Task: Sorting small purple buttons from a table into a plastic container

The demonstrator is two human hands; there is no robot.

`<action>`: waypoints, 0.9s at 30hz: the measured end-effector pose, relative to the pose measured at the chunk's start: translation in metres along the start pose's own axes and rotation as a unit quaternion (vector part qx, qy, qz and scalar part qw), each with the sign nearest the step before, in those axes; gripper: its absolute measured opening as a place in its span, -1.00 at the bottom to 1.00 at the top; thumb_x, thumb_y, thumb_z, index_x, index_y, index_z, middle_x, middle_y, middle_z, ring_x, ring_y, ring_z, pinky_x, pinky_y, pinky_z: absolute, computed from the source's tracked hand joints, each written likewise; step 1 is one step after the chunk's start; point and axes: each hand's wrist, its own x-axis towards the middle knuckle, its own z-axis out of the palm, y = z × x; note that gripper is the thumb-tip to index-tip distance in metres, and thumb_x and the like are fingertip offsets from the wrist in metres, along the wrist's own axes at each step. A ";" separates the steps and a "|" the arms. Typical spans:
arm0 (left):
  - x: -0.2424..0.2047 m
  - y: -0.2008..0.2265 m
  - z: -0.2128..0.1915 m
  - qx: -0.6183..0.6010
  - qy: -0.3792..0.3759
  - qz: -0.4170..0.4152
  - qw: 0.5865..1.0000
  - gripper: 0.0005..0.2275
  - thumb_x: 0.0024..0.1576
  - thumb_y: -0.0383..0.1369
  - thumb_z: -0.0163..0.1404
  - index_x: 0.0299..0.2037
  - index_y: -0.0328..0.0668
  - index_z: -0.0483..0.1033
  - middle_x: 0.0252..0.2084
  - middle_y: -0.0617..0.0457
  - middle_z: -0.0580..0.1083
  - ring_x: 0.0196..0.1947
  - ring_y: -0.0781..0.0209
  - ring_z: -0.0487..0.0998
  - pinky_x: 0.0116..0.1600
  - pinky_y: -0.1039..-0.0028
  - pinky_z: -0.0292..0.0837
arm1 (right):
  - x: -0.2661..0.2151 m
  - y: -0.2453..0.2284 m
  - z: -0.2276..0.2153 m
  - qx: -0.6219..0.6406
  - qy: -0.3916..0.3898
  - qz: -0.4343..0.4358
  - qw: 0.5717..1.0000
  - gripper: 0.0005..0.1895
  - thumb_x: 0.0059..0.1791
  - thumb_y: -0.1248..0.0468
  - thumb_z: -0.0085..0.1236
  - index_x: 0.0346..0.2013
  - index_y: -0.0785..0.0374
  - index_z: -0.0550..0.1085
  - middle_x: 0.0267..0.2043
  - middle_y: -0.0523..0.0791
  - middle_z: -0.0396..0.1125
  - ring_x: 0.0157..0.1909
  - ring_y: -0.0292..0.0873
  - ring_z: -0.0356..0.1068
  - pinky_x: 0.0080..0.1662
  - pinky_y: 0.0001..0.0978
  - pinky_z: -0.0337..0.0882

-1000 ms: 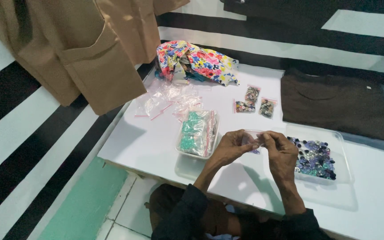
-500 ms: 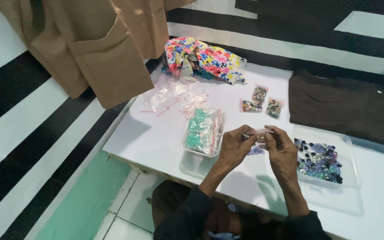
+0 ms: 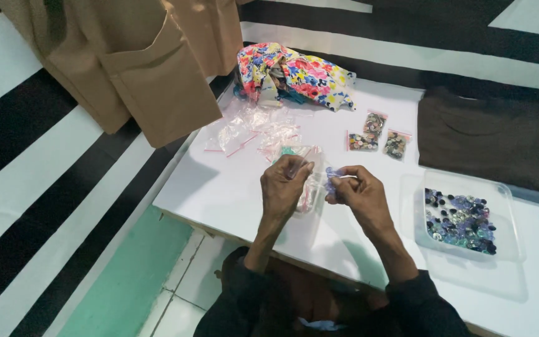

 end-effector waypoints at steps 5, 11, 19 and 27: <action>-0.009 -0.041 -0.018 0.138 0.070 0.050 0.987 -0.88 0.02 -0.26 0.28 -0.37 -0.01 0.63 -0.07 0.05 0.57 0.07 -0.07 0.54 0.22 0.04 0.31 | -0.002 0.015 0.033 -0.218 0.008 -0.016 0.976 -0.72 -0.02 0.24 0.28 -0.08 0.28 0.48 -0.41 0.02 0.52 -0.48 -0.10 0.53 -0.36 -0.27 0.57; -0.015 -0.078 -0.015 0.155 0.093 0.053 0.982 -0.78 0.04 -0.34 0.25 -0.17 -0.12 0.53 0.21 -0.14 0.39 0.29 -0.22 0.38 0.34 -0.20 0.15 | -0.010 0.051 0.044 -0.454 0.058 -0.228 0.860 -0.61 0.02 0.10 0.25 0.06 0.21 0.47 -0.20 -0.07 0.47 -0.32 -0.09 0.50 -0.30 -0.18 0.55; -0.023 -0.081 -0.019 0.136 0.017 0.197 0.971 -0.62 0.20 -0.59 -0.10 0.22 -0.10 0.50 0.42 -0.30 0.23 0.35 -0.47 0.26 0.36 -0.29 0.09 | -0.020 0.060 0.038 -0.487 0.039 -0.442 0.752 -0.72 0.08 0.17 0.12 0.07 0.10 0.56 0.10 -0.06 0.44 0.13 -0.02 0.45 0.17 -0.16 0.36; -0.023 -0.094 -0.022 0.245 -0.019 0.242 0.939 -0.74 0.30 -0.37 -0.11 0.15 -0.10 0.52 0.29 -0.07 0.45 0.37 -0.23 0.31 0.40 -0.30 -0.10 | -0.027 0.071 0.039 -0.525 0.004 -0.465 0.713 -0.48 0.14 0.02 -0.14 0.34 0.15 0.38 0.29 0.02 0.33 0.36 0.08 0.28 0.37 0.12 0.08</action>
